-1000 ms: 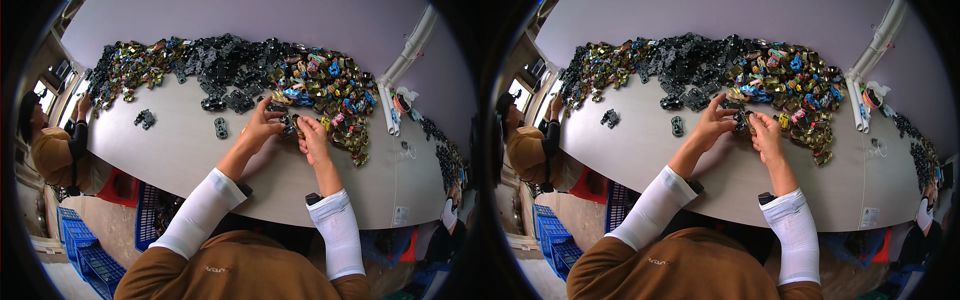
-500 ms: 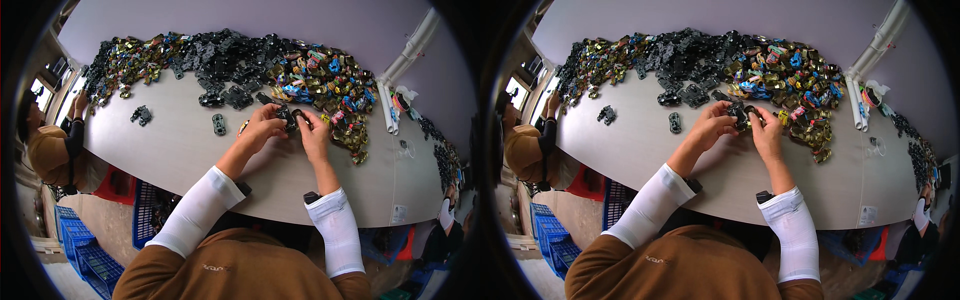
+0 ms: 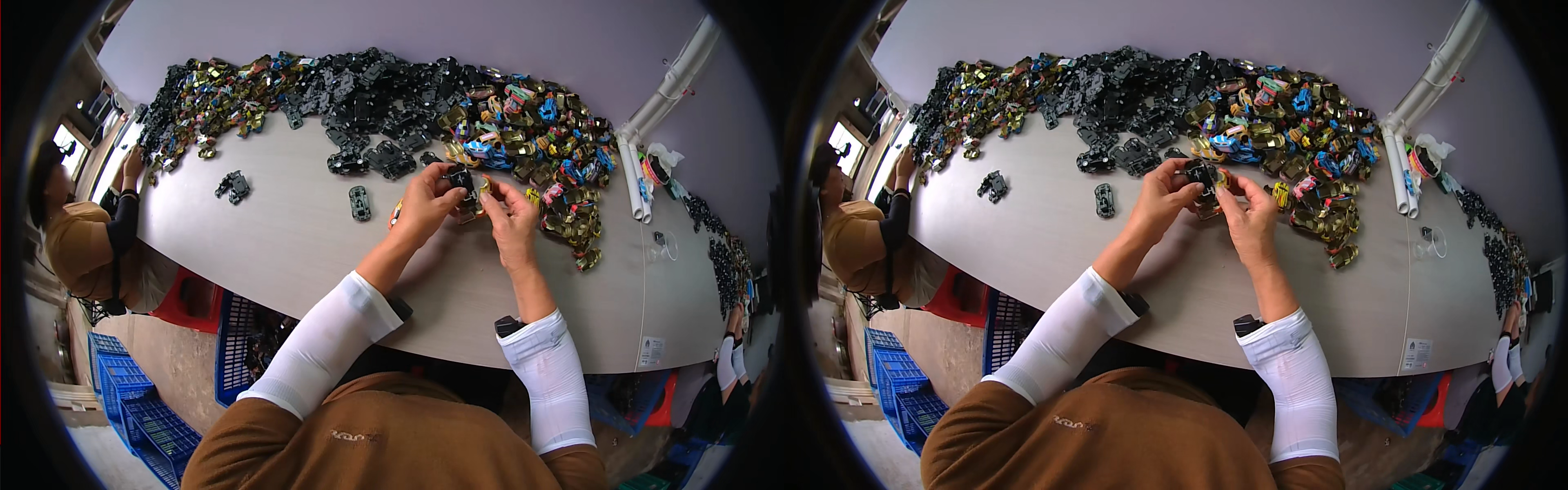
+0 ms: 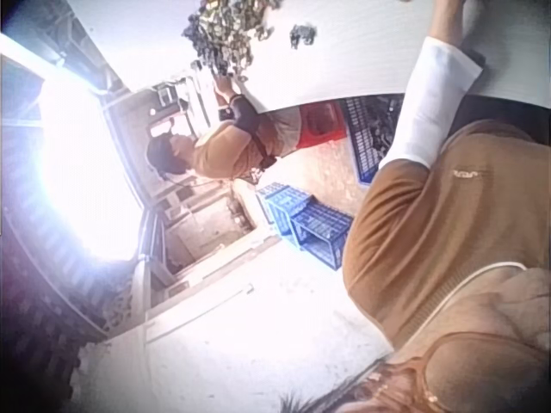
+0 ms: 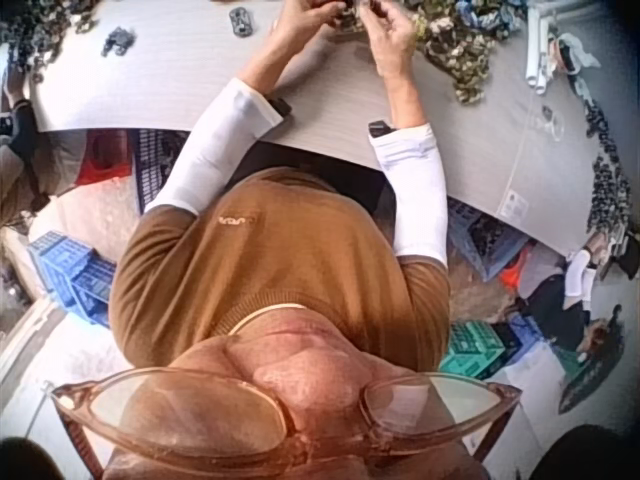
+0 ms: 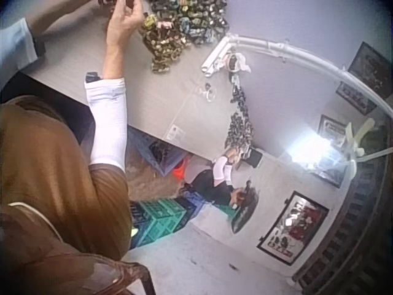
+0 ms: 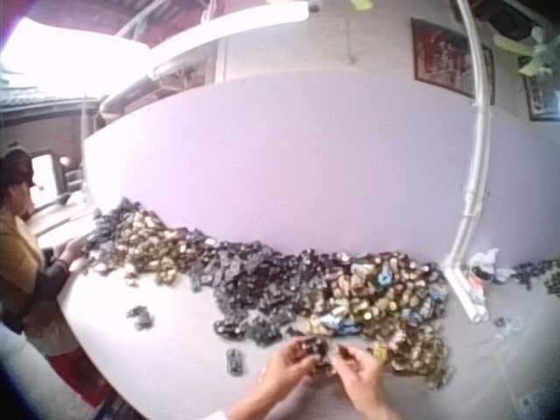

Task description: The person is seen putting together parts of toy cars.

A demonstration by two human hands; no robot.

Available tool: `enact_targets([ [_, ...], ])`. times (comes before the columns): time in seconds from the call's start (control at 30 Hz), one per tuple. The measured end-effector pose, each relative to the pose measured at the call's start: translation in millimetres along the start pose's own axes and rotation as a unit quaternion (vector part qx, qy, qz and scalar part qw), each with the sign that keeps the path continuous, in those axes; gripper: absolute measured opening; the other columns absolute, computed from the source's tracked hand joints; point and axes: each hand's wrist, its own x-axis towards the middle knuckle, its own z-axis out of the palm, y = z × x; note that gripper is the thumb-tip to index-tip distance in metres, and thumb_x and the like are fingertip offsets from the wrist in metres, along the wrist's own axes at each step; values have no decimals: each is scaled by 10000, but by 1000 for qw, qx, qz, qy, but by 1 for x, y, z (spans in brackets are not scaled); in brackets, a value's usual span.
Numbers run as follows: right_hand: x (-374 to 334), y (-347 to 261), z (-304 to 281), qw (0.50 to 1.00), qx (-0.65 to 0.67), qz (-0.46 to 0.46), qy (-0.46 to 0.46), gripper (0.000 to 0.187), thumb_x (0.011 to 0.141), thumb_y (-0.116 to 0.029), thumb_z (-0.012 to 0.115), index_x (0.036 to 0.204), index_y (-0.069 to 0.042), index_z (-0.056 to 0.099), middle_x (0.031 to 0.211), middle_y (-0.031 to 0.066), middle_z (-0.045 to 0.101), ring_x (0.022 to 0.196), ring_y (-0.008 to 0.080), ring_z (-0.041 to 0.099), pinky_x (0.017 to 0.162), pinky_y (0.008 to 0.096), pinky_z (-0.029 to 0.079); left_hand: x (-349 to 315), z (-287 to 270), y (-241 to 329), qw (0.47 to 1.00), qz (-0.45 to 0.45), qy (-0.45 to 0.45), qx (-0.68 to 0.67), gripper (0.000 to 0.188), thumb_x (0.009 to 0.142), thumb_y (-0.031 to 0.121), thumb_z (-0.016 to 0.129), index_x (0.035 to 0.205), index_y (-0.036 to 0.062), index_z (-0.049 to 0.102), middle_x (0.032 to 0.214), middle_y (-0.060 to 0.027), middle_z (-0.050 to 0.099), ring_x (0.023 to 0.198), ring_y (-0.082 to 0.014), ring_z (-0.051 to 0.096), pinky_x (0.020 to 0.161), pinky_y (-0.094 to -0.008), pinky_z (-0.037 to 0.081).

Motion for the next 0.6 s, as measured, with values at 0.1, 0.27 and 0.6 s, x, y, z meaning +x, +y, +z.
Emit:
enact_targets([
  [0.1,-4,-15,3,975,-207,-72,49,253,825,-72,675,1055,27,640,827,46,627,672,89,568,579,267,468,-3,1,-1,991,52,38,121,252,858,10,610,1097,-46,548,908,-98,684,772,-116,640,636,-243,512],
  [0.27,-5,-12,10,913,-330,-234,46,265,782,-50,678,1031,30,630,845,141,607,707,275,617,627,359,495,-9,10,4,956,108,50,268,294,799,25,637,1081,-38,585,876,-131,707,761,-126,669,684,-279,527],
  [0.6,-5,-9,8,932,-313,-174,53,259,766,-30,685,1016,27,647,848,145,615,691,267,624,612,357,504,-9,8,3,940,131,3,315,343,806,-12,623,1142,-52,566,958,-153,695,887,-176,676,781,-294,533],
])
